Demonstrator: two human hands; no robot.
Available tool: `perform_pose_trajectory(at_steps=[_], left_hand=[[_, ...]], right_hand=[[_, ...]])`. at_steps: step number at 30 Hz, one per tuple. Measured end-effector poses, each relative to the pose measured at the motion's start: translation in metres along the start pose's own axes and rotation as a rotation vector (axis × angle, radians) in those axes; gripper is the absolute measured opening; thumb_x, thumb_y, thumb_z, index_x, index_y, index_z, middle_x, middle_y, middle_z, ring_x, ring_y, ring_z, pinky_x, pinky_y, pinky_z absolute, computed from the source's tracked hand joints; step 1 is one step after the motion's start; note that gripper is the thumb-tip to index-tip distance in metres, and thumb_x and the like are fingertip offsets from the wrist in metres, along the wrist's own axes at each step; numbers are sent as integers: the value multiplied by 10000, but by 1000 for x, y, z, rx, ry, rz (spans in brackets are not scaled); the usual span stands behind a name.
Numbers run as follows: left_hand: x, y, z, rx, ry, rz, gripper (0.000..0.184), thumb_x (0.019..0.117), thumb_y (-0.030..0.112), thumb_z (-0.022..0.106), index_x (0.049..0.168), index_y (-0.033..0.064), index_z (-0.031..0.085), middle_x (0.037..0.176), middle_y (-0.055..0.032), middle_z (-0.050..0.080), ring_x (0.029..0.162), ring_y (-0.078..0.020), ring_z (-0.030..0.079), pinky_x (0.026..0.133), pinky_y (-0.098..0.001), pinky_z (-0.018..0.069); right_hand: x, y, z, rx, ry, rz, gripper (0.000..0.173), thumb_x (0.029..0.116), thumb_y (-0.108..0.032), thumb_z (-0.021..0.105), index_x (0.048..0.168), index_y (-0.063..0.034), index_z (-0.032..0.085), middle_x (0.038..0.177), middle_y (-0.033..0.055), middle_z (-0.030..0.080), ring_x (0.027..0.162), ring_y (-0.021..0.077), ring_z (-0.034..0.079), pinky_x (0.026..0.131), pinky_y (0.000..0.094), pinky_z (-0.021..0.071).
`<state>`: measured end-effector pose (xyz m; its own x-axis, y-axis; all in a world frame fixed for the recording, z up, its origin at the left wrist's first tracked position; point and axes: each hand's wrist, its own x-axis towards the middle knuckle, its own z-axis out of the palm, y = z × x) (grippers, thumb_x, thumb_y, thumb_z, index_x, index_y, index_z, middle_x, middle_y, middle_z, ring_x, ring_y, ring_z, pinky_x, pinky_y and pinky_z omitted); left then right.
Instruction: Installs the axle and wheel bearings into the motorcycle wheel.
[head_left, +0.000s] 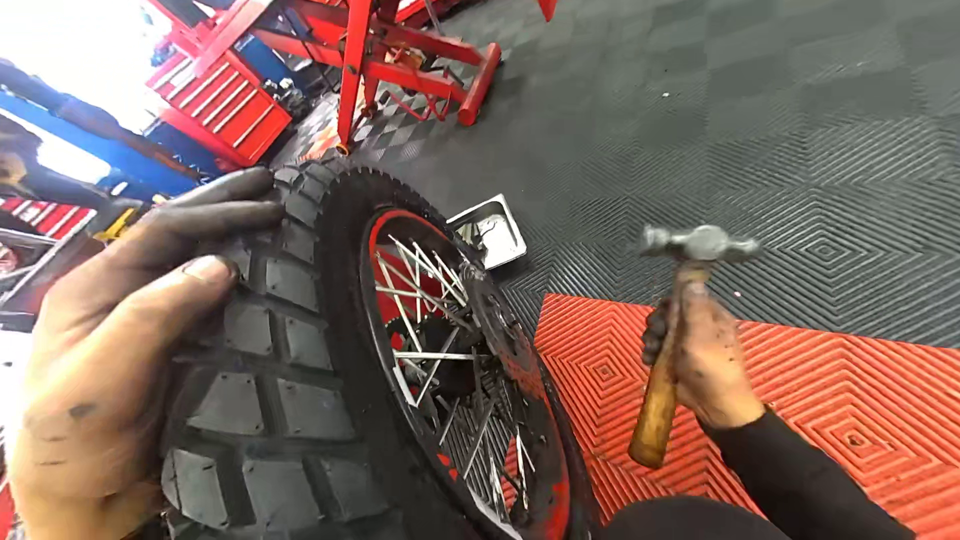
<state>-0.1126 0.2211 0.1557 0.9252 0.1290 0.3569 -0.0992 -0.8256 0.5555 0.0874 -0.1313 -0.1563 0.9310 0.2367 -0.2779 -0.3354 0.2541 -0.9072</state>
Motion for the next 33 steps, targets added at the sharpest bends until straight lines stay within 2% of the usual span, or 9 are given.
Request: perform_pose_trajectory(at_steps=[3,6,11,14,18,25,28,30,33], left_hand=[[11,-2,-2,-1,9,42,400,1044,259,442,1338,66,631,1543,-106,501,1443,-288,457,1195,-452,425],[17,24,12,35,-4,-48,412,1031,286,432,1334,84,624,1567,-79,479,1462,-272,433,1197,-441,412],[-3,28,16,-21,103,-110,373,1046,204,420,1319,72,638,1444,-55,595,1275,-212,606,1034,-382,549],[-5,29,15,-34,88,-129,375,1052,176,405,1333,67,629,1417,-49,613,1192,-187,649,951,-345,584],[16,59,33,41,83,-158,384,1037,185,389,1311,72,632,1497,-36,550,1369,-204,532,1108,-373,493],[11,49,28,45,92,-149,378,1041,192,376,1278,71,644,1492,-45,554,1351,-214,550,1077,-382,517],[10,42,19,70,16,-147,378,1027,212,413,1314,81,622,1527,-33,524,1399,-213,505,1122,-386,477],[24,45,11,138,-108,-114,421,1001,285,450,1339,99,617,1587,-37,464,1483,-231,405,1200,-404,396],[22,21,9,111,-13,14,392,1029,270,457,1301,55,639,1524,-92,526,1458,-288,430,1205,-440,380]], right_hand=[[-18,25,23,-319,-190,-57,577,1093,-549,282,1161,-54,570,692,77,582,529,220,596,492,431,566],[-26,41,31,-474,-441,54,517,1073,-560,359,1190,-127,616,703,61,614,557,218,626,531,429,579],[3,7,9,-8,-63,14,531,1073,-583,352,1119,-97,562,659,36,554,476,175,553,435,367,543],[-4,15,18,-175,-105,-14,575,1088,-572,285,1122,-62,549,666,64,557,492,205,568,453,408,549],[-16,21,42,-520,-486,100,513,1077,-558,365,1213,-129,611,726,64,623,571,212,628,554,423,576],[4,-12,4,-169,12,-54,560,1077,-596,322,1168,-90,544,661,67,563,456,208,568,414,402,553],[-20,17,28,-457,-290,2,527,1098,-495,342,1251,-57,593,748,103,612,598,243,620,569,462,566],[-25,28,39,-522,-470,94,501,1080,-536,372,1219,-120,613,747,65,629,600,210,645,575,428,588],[-13,16,20,-352,-339,63,525,1063,-572,408,1215,-121,630,703,62,611,536,207,606,503,403,565]])
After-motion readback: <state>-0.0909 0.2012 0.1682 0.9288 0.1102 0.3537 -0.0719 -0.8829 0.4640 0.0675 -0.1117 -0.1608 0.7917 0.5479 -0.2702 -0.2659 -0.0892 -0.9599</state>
